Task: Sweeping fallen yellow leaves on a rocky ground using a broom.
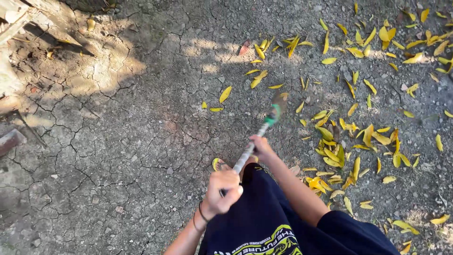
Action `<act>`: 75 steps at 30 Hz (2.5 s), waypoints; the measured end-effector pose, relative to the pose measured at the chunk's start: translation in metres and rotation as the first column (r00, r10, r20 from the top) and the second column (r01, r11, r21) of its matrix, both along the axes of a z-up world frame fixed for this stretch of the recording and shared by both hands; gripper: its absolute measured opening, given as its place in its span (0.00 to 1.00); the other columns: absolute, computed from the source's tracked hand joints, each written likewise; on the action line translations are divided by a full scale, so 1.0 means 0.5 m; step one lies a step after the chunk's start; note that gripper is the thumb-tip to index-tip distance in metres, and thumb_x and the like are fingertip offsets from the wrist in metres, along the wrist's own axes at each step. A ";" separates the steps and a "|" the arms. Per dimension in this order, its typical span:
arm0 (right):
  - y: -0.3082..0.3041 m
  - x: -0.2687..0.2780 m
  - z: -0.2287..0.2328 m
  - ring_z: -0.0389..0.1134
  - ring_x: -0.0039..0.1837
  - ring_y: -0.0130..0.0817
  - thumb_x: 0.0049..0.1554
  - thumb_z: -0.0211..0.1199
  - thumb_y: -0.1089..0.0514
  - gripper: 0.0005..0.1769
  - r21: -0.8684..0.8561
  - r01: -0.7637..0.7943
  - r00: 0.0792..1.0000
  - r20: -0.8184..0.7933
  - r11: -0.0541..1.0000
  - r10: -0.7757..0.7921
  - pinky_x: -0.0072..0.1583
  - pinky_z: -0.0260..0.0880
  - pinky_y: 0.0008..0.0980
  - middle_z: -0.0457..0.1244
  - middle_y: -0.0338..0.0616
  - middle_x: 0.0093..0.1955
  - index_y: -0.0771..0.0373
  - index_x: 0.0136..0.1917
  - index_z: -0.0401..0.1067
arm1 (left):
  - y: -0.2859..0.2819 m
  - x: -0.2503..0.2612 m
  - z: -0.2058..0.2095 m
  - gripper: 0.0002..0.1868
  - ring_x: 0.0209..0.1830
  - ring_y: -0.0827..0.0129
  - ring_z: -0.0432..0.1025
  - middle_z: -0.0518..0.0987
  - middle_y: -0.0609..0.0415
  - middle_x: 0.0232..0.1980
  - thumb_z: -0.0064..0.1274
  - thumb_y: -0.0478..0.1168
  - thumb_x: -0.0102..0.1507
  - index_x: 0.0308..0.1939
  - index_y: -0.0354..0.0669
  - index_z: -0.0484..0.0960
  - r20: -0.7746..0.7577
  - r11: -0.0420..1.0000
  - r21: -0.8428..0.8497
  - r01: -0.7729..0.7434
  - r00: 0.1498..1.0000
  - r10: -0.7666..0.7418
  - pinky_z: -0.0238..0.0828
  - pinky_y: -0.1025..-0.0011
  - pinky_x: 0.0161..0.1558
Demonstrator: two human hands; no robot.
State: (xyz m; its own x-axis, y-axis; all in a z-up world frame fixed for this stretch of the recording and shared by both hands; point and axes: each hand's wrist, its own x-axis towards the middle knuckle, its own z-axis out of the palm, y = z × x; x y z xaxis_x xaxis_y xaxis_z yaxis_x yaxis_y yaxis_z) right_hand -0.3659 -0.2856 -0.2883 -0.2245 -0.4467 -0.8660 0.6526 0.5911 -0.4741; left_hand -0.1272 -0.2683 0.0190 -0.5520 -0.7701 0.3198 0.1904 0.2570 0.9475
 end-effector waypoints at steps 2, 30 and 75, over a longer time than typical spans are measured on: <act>-0.025 0.070 -0.064 0.65 0.34 0.36 0.55 0.61 0.61 0.06 -0.188 -0.051 0.965 0.242 0.981 0.097 0.38 0.70 0.37 0.61 0.42 0.32 0.62 0.44 0.66 | 0.000 0.001 0.078 0.20 0.17 0.60 0.58 0.60 0.54 0.18 0.54 0.32 0.56 0.16 0.41 0.59 0.061 0.991 -0.119 0.061 0.997 -0.054 0.53 0.63 0.29; -0.175 -0.341 -0.136 0.68 0.33 0.41 0.53 0.66 0.63 0.10 0.113 0.196 0.960 -0.227 0.974 -0.167 0.35 0.69 0.43 0.66 0.49 0.36 0.72 0.44 0.70 | -0.226 -0.304 -0.199 0.14 0.24 0.60 0.66 0.68 0.52 0.23 0.52 0.35 0.58 0.20 0.37 0.67 0.013 0.989 -0.048 0.142 0.990 -0.142 0.60 0.64 0.30; -0.444 -0.048 0.019 0.62 0.31 0.35 0.53 0.63 0.59 0.08 -0.063 0.220 0.975 -0.015 0.973 -0.222 0.34 0.64 0.35 0.60 0.43 0.31 0.65 0.41 0.69 | -0.502 -0.131 0.057 0.18 0.22 0.57 0.64 0.64 0.52 0.20 0.57 0.32 0.53 0.16 0.40 0.62 0.030 0.893 -0.231 0.386 0.920 -0.390 0.61 0.63 0.32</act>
